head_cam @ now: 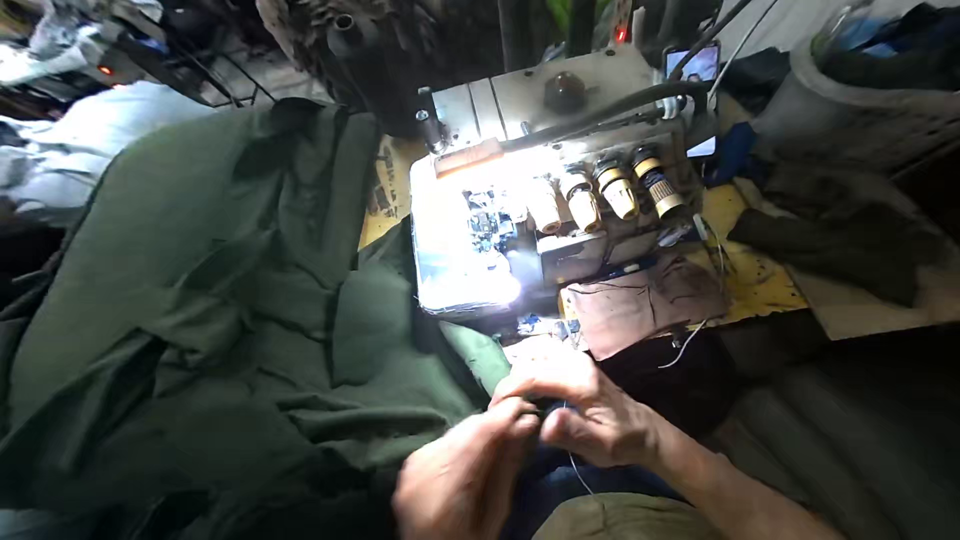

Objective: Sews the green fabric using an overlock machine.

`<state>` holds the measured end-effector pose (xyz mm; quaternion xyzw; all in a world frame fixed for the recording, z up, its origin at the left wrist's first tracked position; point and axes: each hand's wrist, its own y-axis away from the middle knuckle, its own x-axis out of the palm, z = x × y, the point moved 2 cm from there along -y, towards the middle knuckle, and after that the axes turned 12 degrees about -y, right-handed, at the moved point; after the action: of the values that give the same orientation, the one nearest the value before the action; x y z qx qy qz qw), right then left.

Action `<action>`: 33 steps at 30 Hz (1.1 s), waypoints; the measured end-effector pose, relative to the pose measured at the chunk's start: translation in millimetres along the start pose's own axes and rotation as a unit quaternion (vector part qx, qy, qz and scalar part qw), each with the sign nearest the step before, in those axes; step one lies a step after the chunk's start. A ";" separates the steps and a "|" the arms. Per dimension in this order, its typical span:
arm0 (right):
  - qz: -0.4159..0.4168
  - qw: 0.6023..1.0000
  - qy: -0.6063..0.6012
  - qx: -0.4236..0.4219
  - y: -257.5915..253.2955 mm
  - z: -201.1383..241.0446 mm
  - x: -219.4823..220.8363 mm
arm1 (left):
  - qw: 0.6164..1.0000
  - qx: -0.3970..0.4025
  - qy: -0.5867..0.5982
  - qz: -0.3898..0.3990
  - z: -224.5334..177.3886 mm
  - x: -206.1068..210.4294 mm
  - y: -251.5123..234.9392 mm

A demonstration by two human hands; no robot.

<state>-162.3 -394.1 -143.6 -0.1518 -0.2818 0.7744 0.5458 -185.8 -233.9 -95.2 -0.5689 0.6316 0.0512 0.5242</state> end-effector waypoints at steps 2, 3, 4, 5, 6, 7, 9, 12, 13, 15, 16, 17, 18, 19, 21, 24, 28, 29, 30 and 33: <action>0.029 0.996 0.060 -0.058 -6.6 -2.4 18.8 | 0.998 -0.032 -0.012 -0.047 10.4 -32.9 2.0; 0.042 0.992 0.084 -0.080 -10.8 -2.3 27.9 | 0.996 -0.043 -0.015 -0.075 15.9 -44.4 1.9; 0.054 0.990 0.090 -0.091 -15.2 -0.7 36.1 | 0.993 -0.051 -0.005 -0.105 22.4 -51.2 1.5; 0.060 0.990 0.088 -0.096 -19.0 1.0 42.6 | 0.990 -0.058 0.008 -0.132 27.8 -54.6 1.0; 0.056 0.989 0.095 -0.094 -20.4 1.3 46.6 | 0.984 -0.070 0.014 -0.161 31.1 -56.9 1.3; 0.045 0.989 0.114 -0.088 -18.0 -1.3 47.2 | 0.977 -0.090 0.009 -0.192 32.6 -60.3 2.8; 0.037 0.982 0.175 -0.055 -2.6 -16.7 36.6 | 0.960 -0.127 -0.019 -0.248 35.0 -69.9 7.1; 0.029 0.979 0.187 0.073 36.1 -41.9 11.3 | 0.981 -0.124 0.062 -0.136 33.9 -71.2 31.8; 0.009 0.977 0.166 0.132 44.0 -44.8 2.6 | 0.984 -0.104 0.136 -0.040 28.9 -63.4 42.4; -0.059 0.964 0.139 0.218 47.9 -42.5 -8.9 | 0.961 -0.072 0.237 0.123 17.4 -40.8 66.2; -0.091 0.959 0.131 0.234 44.9 -40.3 -9.3 | 0.953 -0.059 0.243 0.170 13.0 -30.3 78.0; -0.105 0.957 0.125 0.241 39.5 -38.4 -6.1 | 0.951 -0.049 0.234 0.194 11.0 -21.7 88.7; -0.103 0.955 0.129 0.245 32.4 -37.3 0.5 | 0.953 -0.044 0.219 0.203 10.7 -14.7 97.3; -0.090 0.952 0.147 0.253 24.6 -37.7 9.4 | 0.956 -0.043 0.203 0.206 10.9 -9.6 103.5; -0.048 0.936 0.197 0.286 9.8 -46.1 30.0 | 0.961 -0.047 0.172 0.212 11.6 -3.7 113.8; -0.039 0.930 0.208 0.300 -1.9 -66.2 41.0 | 0.949 -0.075 0.178 0.250 13.6 7.7 129.8; -0.047 0.973 0.034 0.224 -18.8 -51.9 48.1 | 0.940 -0.179 0.256 0.137 43.4 -16.4 121.9; -0.012 0.982 -0.027 0.185 -24.8 -33.1 59.0 | 0.958 -0.187 0.207 0.064 52.5 -29.6 106.7; 0.037 0.987 -0.087 0.127 -29.5 -11.8 75.5 | 0.974 -0.187 0.129 0.010 59.1 -43.3 89.3; 0.141 0.958 -0.248 0.021 -43.1 38.4 115.4 | 0.956 -0.205 -0.208 -0.014 54.8 -93.5 36.7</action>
<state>-191.8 -286.4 -78.7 0.0182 -0.3679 0.8624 0.3473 -199.4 -122.8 -71.8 -0.6493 0.4766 0.2894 0.5172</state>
